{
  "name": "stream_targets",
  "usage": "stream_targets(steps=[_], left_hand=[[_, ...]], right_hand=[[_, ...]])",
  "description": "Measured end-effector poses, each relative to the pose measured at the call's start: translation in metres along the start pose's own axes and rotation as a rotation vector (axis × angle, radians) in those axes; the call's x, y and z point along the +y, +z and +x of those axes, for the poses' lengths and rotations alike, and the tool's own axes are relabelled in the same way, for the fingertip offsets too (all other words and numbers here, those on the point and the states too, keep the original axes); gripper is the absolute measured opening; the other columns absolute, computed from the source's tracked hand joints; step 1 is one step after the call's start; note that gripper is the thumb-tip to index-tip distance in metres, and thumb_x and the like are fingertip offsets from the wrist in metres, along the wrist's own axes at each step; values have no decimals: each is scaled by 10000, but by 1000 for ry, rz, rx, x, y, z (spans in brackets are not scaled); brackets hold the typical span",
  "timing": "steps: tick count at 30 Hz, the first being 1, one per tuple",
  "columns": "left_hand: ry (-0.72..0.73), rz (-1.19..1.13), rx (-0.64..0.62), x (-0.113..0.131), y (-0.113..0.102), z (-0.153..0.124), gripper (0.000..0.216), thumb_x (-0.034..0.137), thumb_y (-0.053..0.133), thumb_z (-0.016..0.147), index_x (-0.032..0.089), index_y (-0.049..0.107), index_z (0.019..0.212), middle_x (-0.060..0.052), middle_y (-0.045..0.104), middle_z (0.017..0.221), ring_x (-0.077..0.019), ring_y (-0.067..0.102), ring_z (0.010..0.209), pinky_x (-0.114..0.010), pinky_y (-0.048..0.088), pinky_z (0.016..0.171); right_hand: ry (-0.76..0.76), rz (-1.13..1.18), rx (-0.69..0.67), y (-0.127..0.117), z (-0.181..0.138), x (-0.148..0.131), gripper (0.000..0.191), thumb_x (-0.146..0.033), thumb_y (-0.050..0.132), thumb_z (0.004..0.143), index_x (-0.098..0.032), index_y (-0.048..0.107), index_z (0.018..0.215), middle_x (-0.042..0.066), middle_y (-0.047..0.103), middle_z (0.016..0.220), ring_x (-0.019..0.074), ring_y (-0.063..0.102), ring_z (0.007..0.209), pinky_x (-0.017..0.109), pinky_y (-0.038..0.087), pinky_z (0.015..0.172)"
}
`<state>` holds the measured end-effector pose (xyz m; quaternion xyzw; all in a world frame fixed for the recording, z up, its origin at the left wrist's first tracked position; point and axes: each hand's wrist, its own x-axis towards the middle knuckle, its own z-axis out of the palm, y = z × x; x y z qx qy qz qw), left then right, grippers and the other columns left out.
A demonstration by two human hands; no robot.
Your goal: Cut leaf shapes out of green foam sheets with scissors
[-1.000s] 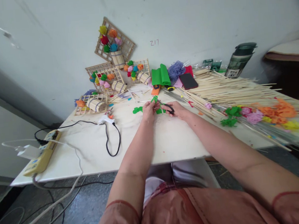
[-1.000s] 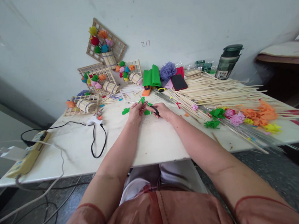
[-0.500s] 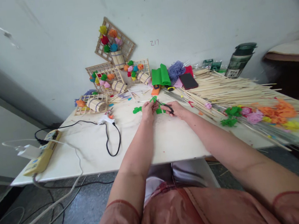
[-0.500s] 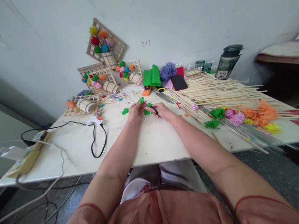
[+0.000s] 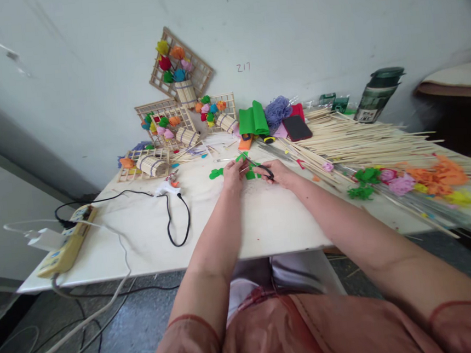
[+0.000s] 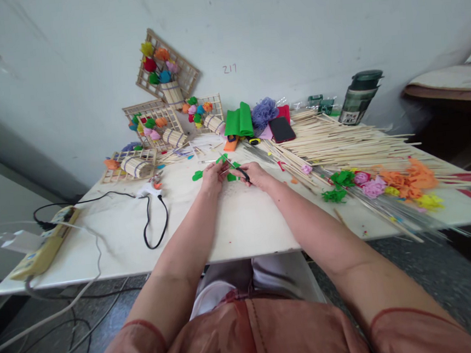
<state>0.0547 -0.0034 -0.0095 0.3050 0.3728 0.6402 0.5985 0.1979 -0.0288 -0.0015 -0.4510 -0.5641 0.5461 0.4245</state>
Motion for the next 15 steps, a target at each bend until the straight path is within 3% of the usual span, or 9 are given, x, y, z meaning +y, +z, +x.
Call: stream_targets(steps=[7,15], left_hand=[[28,-50,69,-2,-1,4,135,142,700,756,137,584,686,-27,680,677,-131,693,744,-261,539,784],[10,-13,15,1,1,-2,180,146,715,734,140,549,664,-15,669,631,-95,643,597,-221,521,662]], right_hand=[[33,-14,-4,3,-6,-6,231,-241,767,712,-130,585,624,-55,461,436,25,326,342,151,237,308],[37,43,-48,-3,-4,-1,261,-321,782,699,-122,613,708,-51,495,463,29,370,359,142,265,321]])
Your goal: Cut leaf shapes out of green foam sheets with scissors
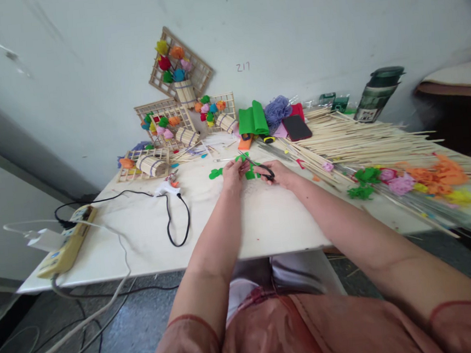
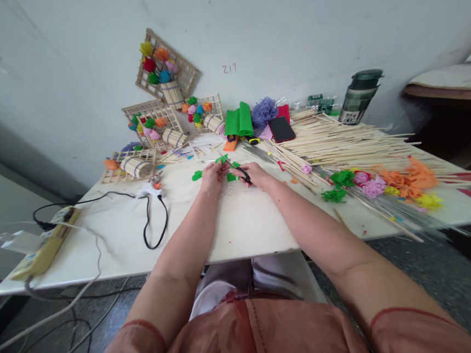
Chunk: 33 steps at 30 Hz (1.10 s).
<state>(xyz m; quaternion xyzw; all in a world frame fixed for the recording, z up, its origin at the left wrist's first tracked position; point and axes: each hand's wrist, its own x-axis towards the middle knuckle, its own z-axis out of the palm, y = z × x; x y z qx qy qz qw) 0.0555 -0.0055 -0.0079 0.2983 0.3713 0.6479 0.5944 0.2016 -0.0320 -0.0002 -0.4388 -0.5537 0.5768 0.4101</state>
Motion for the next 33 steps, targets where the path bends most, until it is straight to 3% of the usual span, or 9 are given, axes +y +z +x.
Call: stream_targets(steps=[13,25,33], left_hand=[[-3,24,-40,-1,0,0,181,165,735,714,140,563,667,-22,674,639,-110,648,604,-246,519,670],[-11,-6,2,2,2,-2,171,142,705,725,144,549,656,-25,665,630,-111,654,610,-214,521,619],[-15,5,52,3,3,-1,99,122,639,767,129,576,692,-46,683,678,-141,685,686,-258,545,702]], right_hand=[[-17,8,4,-2,1,0,300,-360,777,724,-120,598,698,-53,478,451,21,348,338,146,249,310],[-23,-23,20,3,-1,-4,241,-269,760,739,-120,590,656,-53,457,427,27,332,336,149,224,299],[-12,-61,24,4,-1,-4,232,-262,749,750,-119,591,658,-63,447,424,23,322,327,151,218,308]])
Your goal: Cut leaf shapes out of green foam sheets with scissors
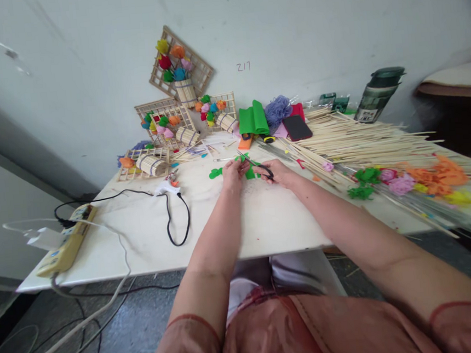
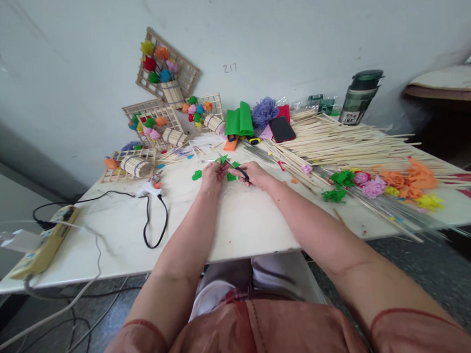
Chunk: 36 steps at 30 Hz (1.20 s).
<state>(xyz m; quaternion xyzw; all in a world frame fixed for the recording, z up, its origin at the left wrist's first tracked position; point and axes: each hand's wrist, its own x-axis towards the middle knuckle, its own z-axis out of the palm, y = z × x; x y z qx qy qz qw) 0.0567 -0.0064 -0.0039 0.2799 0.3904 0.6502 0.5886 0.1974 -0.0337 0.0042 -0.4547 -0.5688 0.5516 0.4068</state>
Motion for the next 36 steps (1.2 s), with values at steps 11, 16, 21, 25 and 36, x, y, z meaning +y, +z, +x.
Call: stream_targets(steps=[11,16,21,25,36], left_hand=[[35,41,-11,-4,-3,3,158,188,713,746,153,559,752,-23,682,680,-141,689,711,-268,545,739],[42,48,-35,-5,-3,4,177,210,720,761,148,558,722,-17,672,662,-120,662,640,-276,543,736],[37,21,-7,-5,-4,4,228,213,767,707,157,546,709,-12,662,665,-134,685,721,-269,542,770],[41,-12,0,-5,-4,5,220,152,735,729,156,524,665,-5,642,644,-134,688,729,-272,536,791],[26,10,-91,-5,-3,1,221,118,720,739,143,535,621,-21,665,649,-112,657,637,-242,521,688]], right_hand=[[-4,-1,-3,1,3,4,272,-277,762,730,-136,560,614,-62,449,419,27,323,328,155,232,311],[-3,-8,33,2,4,5,258,-283,772,718,-143,576,624,-59,462,431,35,336,335,162,263,311],[-4,-27,32,3,1,3,292,-296,781,707,-148,555,596,-56,457,434,35,340,334,166,276,315],[-14,-8,8,2,-2,1,299,-327,780,707,-142,562,617,-55,463,443,35,351,341,163,273,318],[-18,52,0,-3,4,9,382,-460,794,669,-133,595,680,-55,481,459,37,372,366,162,273,336]])
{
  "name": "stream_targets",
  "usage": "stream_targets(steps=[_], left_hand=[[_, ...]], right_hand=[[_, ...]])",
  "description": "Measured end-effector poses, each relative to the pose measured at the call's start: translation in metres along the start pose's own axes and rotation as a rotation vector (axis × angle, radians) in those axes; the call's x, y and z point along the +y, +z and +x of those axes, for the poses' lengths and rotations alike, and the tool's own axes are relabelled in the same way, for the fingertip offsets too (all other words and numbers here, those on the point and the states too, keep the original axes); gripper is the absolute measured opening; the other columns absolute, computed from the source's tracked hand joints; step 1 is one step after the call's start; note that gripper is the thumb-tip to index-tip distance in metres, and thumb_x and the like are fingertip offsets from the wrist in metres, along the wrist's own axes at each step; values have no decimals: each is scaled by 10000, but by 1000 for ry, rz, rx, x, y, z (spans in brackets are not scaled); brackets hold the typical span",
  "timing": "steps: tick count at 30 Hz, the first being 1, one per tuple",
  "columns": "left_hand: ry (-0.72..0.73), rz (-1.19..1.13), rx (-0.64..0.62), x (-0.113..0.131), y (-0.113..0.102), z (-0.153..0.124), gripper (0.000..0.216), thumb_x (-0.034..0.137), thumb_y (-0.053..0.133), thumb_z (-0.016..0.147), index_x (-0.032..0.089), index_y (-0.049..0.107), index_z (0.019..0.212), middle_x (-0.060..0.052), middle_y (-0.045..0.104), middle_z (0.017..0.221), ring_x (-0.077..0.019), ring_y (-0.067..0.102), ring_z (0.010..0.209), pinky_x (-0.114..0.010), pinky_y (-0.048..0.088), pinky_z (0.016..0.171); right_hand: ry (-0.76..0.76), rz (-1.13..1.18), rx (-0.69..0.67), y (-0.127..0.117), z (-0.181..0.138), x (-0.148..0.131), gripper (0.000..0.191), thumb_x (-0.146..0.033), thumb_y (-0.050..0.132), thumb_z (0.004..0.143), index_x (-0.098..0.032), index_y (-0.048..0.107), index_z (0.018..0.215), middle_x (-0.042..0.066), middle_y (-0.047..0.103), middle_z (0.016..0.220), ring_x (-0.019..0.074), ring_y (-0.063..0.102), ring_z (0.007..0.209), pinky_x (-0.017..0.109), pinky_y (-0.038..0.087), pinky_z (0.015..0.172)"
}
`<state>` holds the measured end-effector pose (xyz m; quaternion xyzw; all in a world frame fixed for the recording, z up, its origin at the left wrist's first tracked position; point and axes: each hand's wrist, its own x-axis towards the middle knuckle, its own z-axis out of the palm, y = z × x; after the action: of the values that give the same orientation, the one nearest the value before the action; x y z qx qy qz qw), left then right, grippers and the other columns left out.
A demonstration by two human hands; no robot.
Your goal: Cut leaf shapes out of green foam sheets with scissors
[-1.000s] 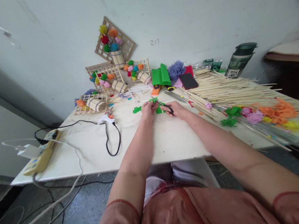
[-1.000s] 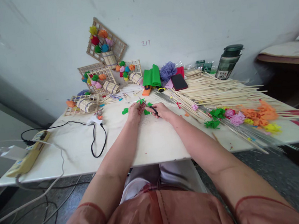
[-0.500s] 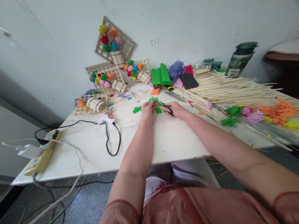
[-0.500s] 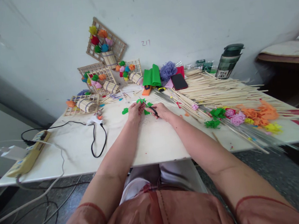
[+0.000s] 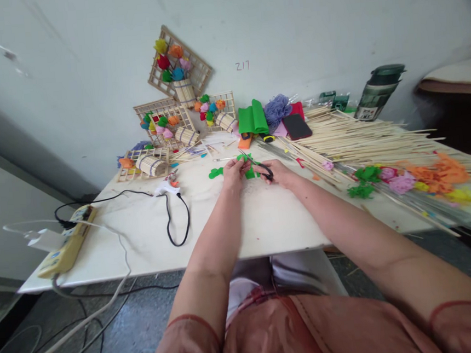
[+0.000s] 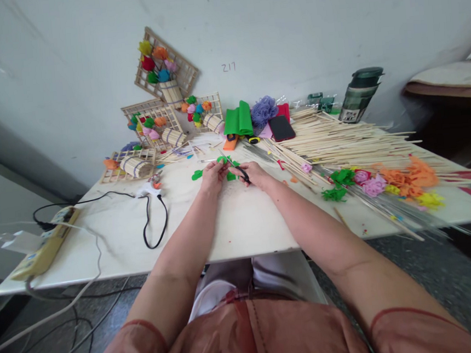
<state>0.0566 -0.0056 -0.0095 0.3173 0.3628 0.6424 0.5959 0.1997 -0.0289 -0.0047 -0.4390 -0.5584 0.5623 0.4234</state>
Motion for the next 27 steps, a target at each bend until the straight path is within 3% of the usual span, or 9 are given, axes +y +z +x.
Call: stream_targets(steps=[18,27], left_hand=[[-21,-28,65,5,2,-1,169,97,644,785,143,548,655,-30,661,629,-123,655,626,-265,531,709],[-7,-18,63,3,0,1,238,131,734,723,149,520,621,-32,655,635,-159,694,728,-280,537,742]], right_hand=[[4,-53,6,4,0,-3,315,-359,790,686,-134,577,630,-58,456,433,28,331,335,164,227,316],[-1,-40,-8,3,-2,-3,324,-379,785,693,-138,576,633,-54,472,451,34,353,351,165,246,324]])
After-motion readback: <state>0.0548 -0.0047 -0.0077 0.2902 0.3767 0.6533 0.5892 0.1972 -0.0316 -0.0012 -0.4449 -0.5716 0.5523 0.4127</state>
